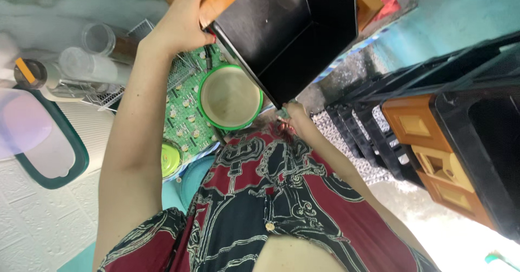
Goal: The person wipes a wooden furniture door and a black tray with a cloth, dipping the cloth into a bucket of water to clean both surfaces. The person then places the wooden door onto the black tray.
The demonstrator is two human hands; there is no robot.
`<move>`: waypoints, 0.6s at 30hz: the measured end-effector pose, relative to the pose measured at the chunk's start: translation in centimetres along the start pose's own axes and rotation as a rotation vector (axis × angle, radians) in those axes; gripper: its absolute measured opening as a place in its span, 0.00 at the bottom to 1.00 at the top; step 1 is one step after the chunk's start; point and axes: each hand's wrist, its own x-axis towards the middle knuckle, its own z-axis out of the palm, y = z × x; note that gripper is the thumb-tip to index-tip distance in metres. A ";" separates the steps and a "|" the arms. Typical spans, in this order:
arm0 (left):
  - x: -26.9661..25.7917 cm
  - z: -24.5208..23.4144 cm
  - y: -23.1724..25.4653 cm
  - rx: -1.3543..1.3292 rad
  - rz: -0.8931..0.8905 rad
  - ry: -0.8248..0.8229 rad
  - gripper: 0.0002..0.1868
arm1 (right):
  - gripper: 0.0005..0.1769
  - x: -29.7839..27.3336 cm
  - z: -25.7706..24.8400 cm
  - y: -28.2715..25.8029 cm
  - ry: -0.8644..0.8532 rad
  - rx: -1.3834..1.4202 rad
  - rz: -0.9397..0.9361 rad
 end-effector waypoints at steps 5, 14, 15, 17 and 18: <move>0.8 -1.4 2.0 0.097 0.008 -0.014 0.43 | 0.09 -4.5 0.5 -1.0 0.004 0.042 -0.168; 6.3 -3.0 5.3 0.313 -0.167 -0.166 0.24 | 0.08 -13.8 -3.7 -4.0 -0.049 0.108 -0.234; 7.4 -2.5 5.9 0.367 -0.218 -0.217 0.24 | 0.08 -13.7 -4.2 -4.4 -0.051 0.089 -0.246; 9.2 -1.9 6.9 0.441 -0.290 -0.192 0.22 | 0.09 -13.2 -5.2 -5.4 -0.045 0.077 -0.303; 9.9 -1.8 7.1 0.478 -0.328 -0.178 0.22 | 0.10 -12.9 -5.4 -6.0 -0.037 0.084 -0.348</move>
